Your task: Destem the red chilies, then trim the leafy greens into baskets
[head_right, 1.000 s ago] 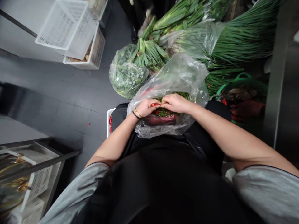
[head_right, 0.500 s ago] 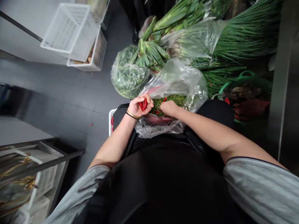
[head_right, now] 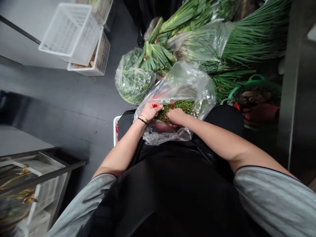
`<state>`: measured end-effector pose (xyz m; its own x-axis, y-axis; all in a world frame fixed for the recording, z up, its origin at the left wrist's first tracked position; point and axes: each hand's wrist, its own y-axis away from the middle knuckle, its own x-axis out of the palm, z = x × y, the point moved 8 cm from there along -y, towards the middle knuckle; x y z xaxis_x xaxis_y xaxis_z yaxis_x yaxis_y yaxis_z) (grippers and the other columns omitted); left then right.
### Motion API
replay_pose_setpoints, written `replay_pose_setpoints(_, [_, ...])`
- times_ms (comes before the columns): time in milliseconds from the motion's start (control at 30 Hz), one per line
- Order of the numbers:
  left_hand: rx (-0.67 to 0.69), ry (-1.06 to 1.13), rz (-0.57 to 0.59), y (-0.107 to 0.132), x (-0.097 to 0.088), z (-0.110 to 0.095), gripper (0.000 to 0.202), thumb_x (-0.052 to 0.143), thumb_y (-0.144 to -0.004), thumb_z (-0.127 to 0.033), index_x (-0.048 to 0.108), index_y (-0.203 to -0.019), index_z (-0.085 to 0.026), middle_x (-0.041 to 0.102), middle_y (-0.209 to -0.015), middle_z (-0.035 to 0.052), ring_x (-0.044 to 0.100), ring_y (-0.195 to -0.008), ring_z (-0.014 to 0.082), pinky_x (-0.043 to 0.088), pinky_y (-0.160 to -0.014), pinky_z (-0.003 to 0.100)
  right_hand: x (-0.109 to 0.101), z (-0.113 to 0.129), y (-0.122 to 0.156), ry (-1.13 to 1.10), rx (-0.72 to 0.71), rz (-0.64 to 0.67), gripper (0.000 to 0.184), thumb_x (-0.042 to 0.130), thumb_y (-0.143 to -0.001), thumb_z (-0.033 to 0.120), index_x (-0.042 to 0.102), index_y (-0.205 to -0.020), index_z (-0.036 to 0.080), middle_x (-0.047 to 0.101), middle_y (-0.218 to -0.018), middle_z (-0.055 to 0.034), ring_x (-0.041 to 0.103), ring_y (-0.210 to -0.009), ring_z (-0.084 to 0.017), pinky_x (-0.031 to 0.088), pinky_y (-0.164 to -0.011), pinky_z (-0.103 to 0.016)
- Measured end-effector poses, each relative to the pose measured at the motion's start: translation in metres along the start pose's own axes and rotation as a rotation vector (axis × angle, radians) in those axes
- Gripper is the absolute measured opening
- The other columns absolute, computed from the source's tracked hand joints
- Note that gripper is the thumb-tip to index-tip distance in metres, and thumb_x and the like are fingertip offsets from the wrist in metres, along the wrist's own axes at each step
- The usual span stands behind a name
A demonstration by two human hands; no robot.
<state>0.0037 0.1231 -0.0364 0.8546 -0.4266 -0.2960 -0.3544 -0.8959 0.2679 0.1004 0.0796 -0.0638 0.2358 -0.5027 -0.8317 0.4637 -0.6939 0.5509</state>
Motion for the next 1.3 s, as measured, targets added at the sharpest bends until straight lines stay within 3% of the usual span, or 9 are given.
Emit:
replay_pose_setpoints(133, [0.043, -0.221, 0.012, 0.002, 0.004, 0.003, 0.011, 0.063, -0.072, -0.023, 0.07, -0.073, -0.014, 0.066, -0.068, 0.002, 0.055, -0.065, 0.0129, 0.042, -0.066, 0.024, 0.004, -0.008, -0.003, 0.006, 0.017, 0.033, 0.027, 0.046, -0.086, 0.023, 0.067, -0.098, 0.012, 0.066, -0.1, -0.0164, 0.063, -0.092, -0.025, 0.046, -0.071, -0.03])
replay_pose_setpoints(300, [0.191, -0.386, 0.127, 0.001, 0.029, -0.017, 0.009, 0.073, -0.065, -0.024, 0.071, -0.072, -0.02, 0.066, -0.069, 0.0038, 0.056, -0.066, 0.0164, 0.042, -0.069, 0.026, -0.037, -0.032, 0.028, -0.006, -0.018, -0.152, 0.029, 0.045, -0.088, 0.032, 0.066, -0.095, 0.014, 0.066, -0.097, -0.0131, 0.062, -0.084, -0.024, 0.042, -0.066, -0.03])
replay_pose_setpoints(400, [0.283, -0.245, 0.205, 0.003, 0.032, -0.034, 0.011, 0.074, -0.065, -0.03, 0.071, -0.067, -0.019, 0.064, -0.066, 0.0028, 0.054, -0.064, 0.0145, 0.041, -0.066, 0.025, -0.063, -0.03, 0.046, -0.193, -0.102, -0.247, 0.03, 0.045, -0.089, 0.036, 0.066, -0.088, 0.015, 0.066, -0.091, -0.01, 0.06, -0.079, -0.02, 0.04, -0.067, -0.028])
replay_pose_setpoints(500, [0.207, 0.03, 0.35, 0.012, 0.027, -0.034, 0.024, 0.075, -0.065, -0.038, 0.072, -0.071, -0.015, 0.06, -0.06, 0.0011, 0.048, -0.055, 0.0098, 0.038, -0.056, 0.022, -0.079, -0.023, 0.059, -0.53, -0.26, -0.301, 0.034, 0.045, -0.089, 0.042, 0.065, -0.083, 0.015, 0.065, -0.082, -0.0061, 0.057, -0.072, -0.014, 0.04, -0.067, -0.024])
replay_pose_setpoints(633, [0.0, 0.298, 0.461, 0.029, 0.015, -0.02, 0.04, 0.076, -0.062, -0.045, 0.072, -0.083, -0.011, 0.048, -0.048, -0.0035, 0.033, -0.04, 0.0036, 0.024, -0.041, 0.019, -0.063, -0.034, 0.055, -0.686, -0.237, -0.214, 0.042, 0.042, -0.088, 0.05, 0.064, -0.084, 0.015, 0.063, -0.07, -0.0025, 0.053, -0.061, -0.012, 0.038, -0.061, -0.023])
replay_pose_setpoints(867, [-0.005, 0.645, 0.407, 0.037, 0.0, -0.026, 0.051, 0.079, -0.057, -0.048, 0.065, -0.09, -0.012, 0.063, -0.064, 0.003, 0.039, -0.037, 0.0029, 0.019, -0.035, 0.018, -0.009, -0.028, 0.007, -0.203, 0.241, 0.045, 0.054, 0.039, -0.087, 0.058, 0.069, -0.091, 0.014, 0.068, -0.093, -0.0148, 0.063, -0.082, -0.023, 0.042, -0.064, -0.028])
replay_pose_setpoints(1033, [-0.073, 0.695, 0.37, 0.037, 0.008, -0.02, 0.045, 0.079, -0.057, -0.05, 0.056, -0.076, -0.016, 0.052, -0.051, -0.0041, 0.033, -0.034, 0.0024, 0.014, -0.034, 0.017, -0.004, -0.019, 0.002, -0.171, 0.236, 0.119, 0.034, 0.052, -0.084, 0.041, 0.07, -0.096, 0.015, 0.068, -0.098, -0.0144, 0.064, -0.088, -0.024, 0.044, -0.066, -0.028])
replay_pose_setpoints(1167, [-0.278, 0.482, 0.195, 0.029, 0.02, 0.007, 0.039, 0.077, -0.063, -0.046, 0.052, -0.063, -0.015, 0.035, -0.041, -0.0088, 0.025, -0.032, 0.0013, 0.011, -0.034, 0.018, -0.024, -0.036, 0.027, -0.171, 0.145, -0.05, 0.037, 0.045, -0.088, 0.045, 0.069, -0.085, 0.017, 0.068, -0.088, -0.0108, 0.063, -0.082, -0.022, 0.042, -0.067, -0.029])
replay_pose_setpoints(1300, [-0.267, 0.462, 0.054, 0.019, 0.032, 0.009, 0.035, 0.074, -0.068, -0.042, 0.052, -0.061, -0.016, 0.037, -0.039, -0.0085, 0.027, -0.033, 0.0021, 0.016, -0.036, 0.019, -0.042, -0.019, 0.047, -0.278, -0.05, -0.25, 0.029, 0.047, -0.087, 0.039, 0.062, -0.077, 0.015, 0.066, -0.084, -0.0092, 0.059, -0.077, -0.018, 0.04, -0.07, -0.027])
